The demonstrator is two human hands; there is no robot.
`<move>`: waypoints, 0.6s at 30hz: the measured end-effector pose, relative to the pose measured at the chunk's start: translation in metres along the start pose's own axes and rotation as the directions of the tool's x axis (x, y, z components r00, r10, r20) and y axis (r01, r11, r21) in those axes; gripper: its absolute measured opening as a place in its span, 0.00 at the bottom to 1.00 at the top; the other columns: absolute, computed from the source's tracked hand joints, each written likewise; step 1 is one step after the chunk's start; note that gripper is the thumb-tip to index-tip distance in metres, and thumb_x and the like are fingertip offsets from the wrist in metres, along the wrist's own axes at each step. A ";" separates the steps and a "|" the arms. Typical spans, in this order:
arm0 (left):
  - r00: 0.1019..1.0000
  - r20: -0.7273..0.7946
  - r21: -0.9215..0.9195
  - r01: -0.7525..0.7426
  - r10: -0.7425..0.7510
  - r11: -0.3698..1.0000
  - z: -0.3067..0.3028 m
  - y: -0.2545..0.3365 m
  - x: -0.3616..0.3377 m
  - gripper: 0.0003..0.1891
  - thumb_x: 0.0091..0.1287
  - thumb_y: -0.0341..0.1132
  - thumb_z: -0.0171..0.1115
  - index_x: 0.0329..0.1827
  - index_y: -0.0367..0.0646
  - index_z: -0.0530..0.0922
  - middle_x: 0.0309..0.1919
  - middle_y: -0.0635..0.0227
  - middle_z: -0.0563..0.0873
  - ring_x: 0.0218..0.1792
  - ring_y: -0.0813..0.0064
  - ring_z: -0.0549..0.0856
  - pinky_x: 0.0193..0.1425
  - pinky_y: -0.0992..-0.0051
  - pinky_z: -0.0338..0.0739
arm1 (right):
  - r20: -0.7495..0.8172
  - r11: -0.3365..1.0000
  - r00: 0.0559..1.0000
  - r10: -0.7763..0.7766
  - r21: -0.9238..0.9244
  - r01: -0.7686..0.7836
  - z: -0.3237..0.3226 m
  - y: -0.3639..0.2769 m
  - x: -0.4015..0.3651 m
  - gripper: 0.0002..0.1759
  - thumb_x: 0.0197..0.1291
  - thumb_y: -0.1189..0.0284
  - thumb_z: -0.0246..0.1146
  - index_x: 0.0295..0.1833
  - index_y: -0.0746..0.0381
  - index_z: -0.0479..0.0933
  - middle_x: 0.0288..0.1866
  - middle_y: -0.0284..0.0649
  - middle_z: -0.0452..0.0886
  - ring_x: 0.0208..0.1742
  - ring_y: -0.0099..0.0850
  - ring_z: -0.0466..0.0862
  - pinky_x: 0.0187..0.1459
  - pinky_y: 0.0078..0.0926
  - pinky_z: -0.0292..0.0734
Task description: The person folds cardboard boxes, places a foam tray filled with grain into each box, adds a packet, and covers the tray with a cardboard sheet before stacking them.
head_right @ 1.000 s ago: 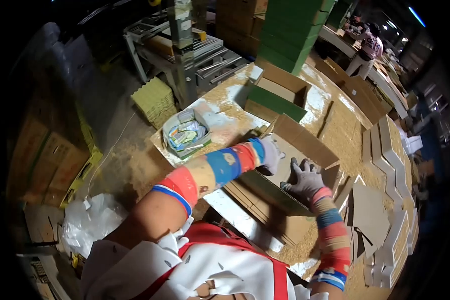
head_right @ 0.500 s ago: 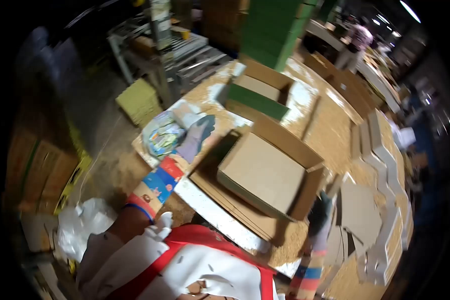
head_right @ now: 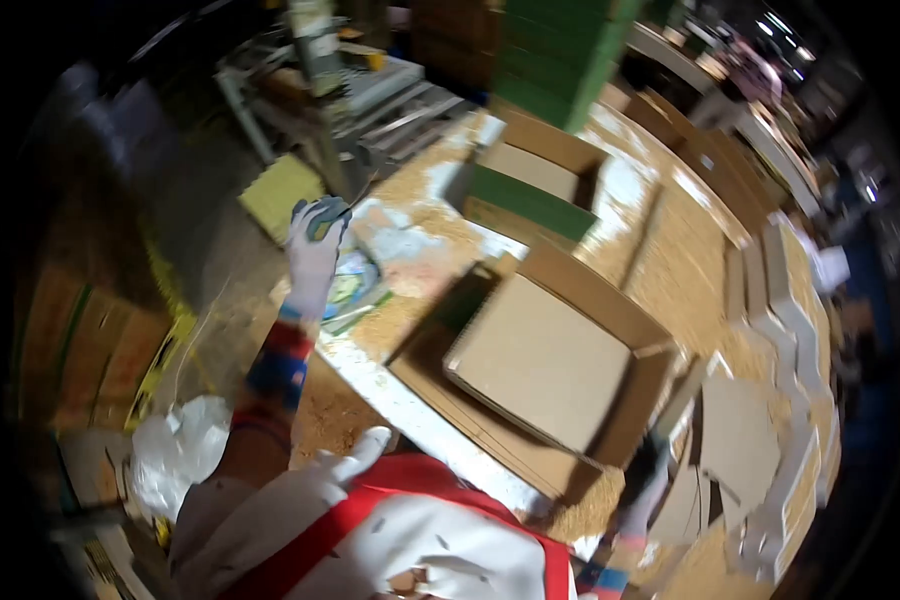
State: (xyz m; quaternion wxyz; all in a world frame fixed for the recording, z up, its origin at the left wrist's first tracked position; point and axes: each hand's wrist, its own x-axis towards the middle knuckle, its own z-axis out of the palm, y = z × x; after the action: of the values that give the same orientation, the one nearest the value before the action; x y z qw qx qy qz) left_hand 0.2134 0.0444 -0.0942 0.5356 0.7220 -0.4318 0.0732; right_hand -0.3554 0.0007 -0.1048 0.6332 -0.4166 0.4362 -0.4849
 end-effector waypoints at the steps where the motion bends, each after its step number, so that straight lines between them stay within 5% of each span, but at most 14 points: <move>1: 0.998 0.063 -0.202 -0.011 0.024 0.979 0.012 0.050 -0.017 0.08 0.54 0.36 0.68 0.36 0.48 0.84 0.50 0.66 0.82 0.55 0.63 0.78 0.69 0.59 0.62 | 0.002 0.997 0.999 0.034 0.075 -0.034 -0.004 0.006 0.008 0.30 0.76 0.54 0.39 0.65 0.67 0.69 0.62 0.44 0.75 0.61 0.35 0.75 0.64 0.32 0.67; 3: 0.853 0.231 -0.351 -0.376 0.468 0.858 0.040 0.127 -0.027 0.10 0.56 0.35 0.67 0.40 0.47 0.83 0.52 0.63 0.80 0.55 0.61 0.78 0.70 0.55 0.61 | 0.031 0.984 0.998 0.058 0.165 -0.062 -0.001 0.005 0.024 0.29 0.76 0.55 0.39 0.65 0.67 0.69 0.61 0.44 0.76 0.59 0.33 0.76 0.63 0.30 0.67; 4: 0.534 0.332 -0.351 -0.695 0.777 0.628 0.053 0.151 -0.028 0.11 0.58 0.36 0.66 0.43 0.45 0.82 0.54 0.61 0.79 0.56 0.60 0.77 0.72 0.53 0.59 | 0.053 0.980 0.997 0.056 0.186 -0.065 0.009 0.003 0.029 0.29 0.76 0.55 0.39 0.65 0.67 0.69 0.61 0.44 0.77 0.59 0.33 0.76 0.63 0.30 0.67; 6: 0.138 0.820 -0.247 -0.789 0.555 0.562 0.078 0.180 -0.040 0.19 0.60 0.44 0.63 0.52 0.45 0.79 0.57 0.59 0.77 0.63 0.64 0.73 0.74 0.52 0.56 | 0.053 0.932 0.997 -0.061 -0.355 0.076 0.008 -0.002 0.038 0.30 0.76 0.54 0.39 0.65 0.67 0.70 0.59 0.43 0.78 0.57 0.31 0.77 0.61 0.27 0.67; 7: 0.025 0.926 -0.165 -0.871 0.377 0.463 0.075 0.185 -0.035 0.27 0.60 0.51 0.62 0.60 0.46 0.75 0.60 0.59 0.76 0.67 0.64 0.68 0.75 0.50 0.52 | 0.019 0.978 0.999 0.035 -0.206 -0.030 0.019 -0.010 0.033 0.31 0.75 0.52 0.38 0.67 0.65 0.68 0.61 0.40 0.78 0.58 0.29 0.77 0.59 0.24 0.68; 8: 0.118 0.830 -0.263 -0.780 0.545 0.568 0.065 0.187 -0.017 0.33 0.60 0.52 0.64 0.66 0.47 0.72 0.62 0.59 0.76 0.66 0.65 0.72 0.73 0.55 0.59 | 0.054 0.969 0.998 0.046 -0.245 -0.031 0.021 -0.018 0.028 0.32 0.75 0.50 0.39 0.68 0.65 0.67 0.62 0.40 0.77 0.60 0.29 0.76 0.59 0.26 0.68; 9: 0.312 0.815 -0.395 -0.317 0.488 0.862 0.047 0.191 -0.001 0.32 0.63 0.51 0.62 0.68 0.47 0.69 0.62 0.58 0.75 0.64 0.66 0.74 0.71 0.60 0.64 | 0.090 0.960 0.994 0.056 -0.279 -0.029 0.023 -0.024 0.025 0.33 0.74 0.49 0.40 0.68 0.64 0.66 0.63 0.39 0.76 0.61 0.29 0.75 0.59 0.27 0.68; 10: 0.443 0.833 -0.468 0.241 0.332 0.850 0.033 0.189 0.010 0.31 0.66 0.50 0.60 0.70 0.47 0.67 0.63 0.58 0.75 0.62 0.67 0.76 0.69 0.65 0.68 | 0.132 0.959 0.985 0.114 -0.275 -0.075 0.025 -0.030 0.023 0.33 0.73 0.49 0.43 0.70 0.64 0.65 0.65 0.40 0.73 0.63 0.30 0.73 0.61 0.29 0.67; 12: 0.688 0.723 -0.629 0.621 0.059 0.469 0.062 0.124 -0.008 0.27 0.71 0.45 0.53 0.70 0.43 0.66 0.62 0.60 0.76 0.58 0.70 0.79 0.64 0.72 0.74 | 0.212 0.946 0.950 0.229 -0.279 -0.166 0.029 -0.042 0.020 0.35 0.70 0.48 0.49 0.72 0.63 0.61 0.69 0.40 0.69 0.68 0.31 0.69 0.65 0.34 0.64; 14: 0.491 0.865 -0.441 0.843 -0.105 0.308 0.088 0.084 -0.056 0.30 0.68 0.41 0.59 0.72 0.42 0.62 0.65 0.60 0.73 0.61 0.68 0.76 0.66 0.71 0.71 | 0.220 0.902 0.887 0.407 0.055 -0.428 0.021 -0.026 0.029 0.38 0.67 0.49 0.55 0.73 0.64 0.60 0.71 0.42 0.67 0.70 0.33 0.67 0.67 0.36 0.62; 16: 0.265 0.947 -0.209 0.938 -0.182 0.278 0.111 0.074 -0.106 0.36 0.65 0.37 0.65 0.73 0.41 0.59 0.67 0.60 0.70 0.64 0.67 0.74 0.68 0.69 0.69 | 0.224 0.945 0.925 0.306 -0.185 -0.268 0.040 -0.006 0.040 0.41 0.59 0.54 0.66 0.69 0.67 0.62 0.62 0.45 0.74 0.62 0.34 0.74 0.64 0.29 0.67; 17: 0.212 0.964 -0.095 0.838 -0.161 0.538 0.123 0.075 -0.114 0.43 0.61 0.37 0.69 0.75 0.40 0.53 0.69 0.53 0.66 0.65 0.67 0.72 0.67 0.70 0.70 | 0.227 0.945 0.958 0.176 -0.313 -0.100 0.060 0.010 0.048 0.39 0.58 0.56 0.68 0.68 0.67 0.63 0.60 0.43 0.75 0.59 0.31 0.75 0.62 0.27 0.68; 18: 0.234 0.939 -0.012 0.754 -0.251 0.657 0.134 0.067 -0.124 0.50 0.56 0.38 0.72 0.76 0.39 0.47 0.70 0.51 0.63 0.67 0.66 0.69 0.69 0.70 0.66 | 0.244 0.899 0.968 0.055 -0.435 0.059 0.067 0.024 0.052 0.38 0.57 0.59 0.69 0.66 0.68 0.64 0.57 0.41 0.76 0.56 0.29 0.75 0.60 0.26 0.69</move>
State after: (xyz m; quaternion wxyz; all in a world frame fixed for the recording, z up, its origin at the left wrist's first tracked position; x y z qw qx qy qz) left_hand 0.0419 -0.0039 -0.1727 0.3753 0.5931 -0.3759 -0.6050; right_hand -0.2775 -0.0389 -0.1170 0.5725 -0.6067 0.4504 -0.3183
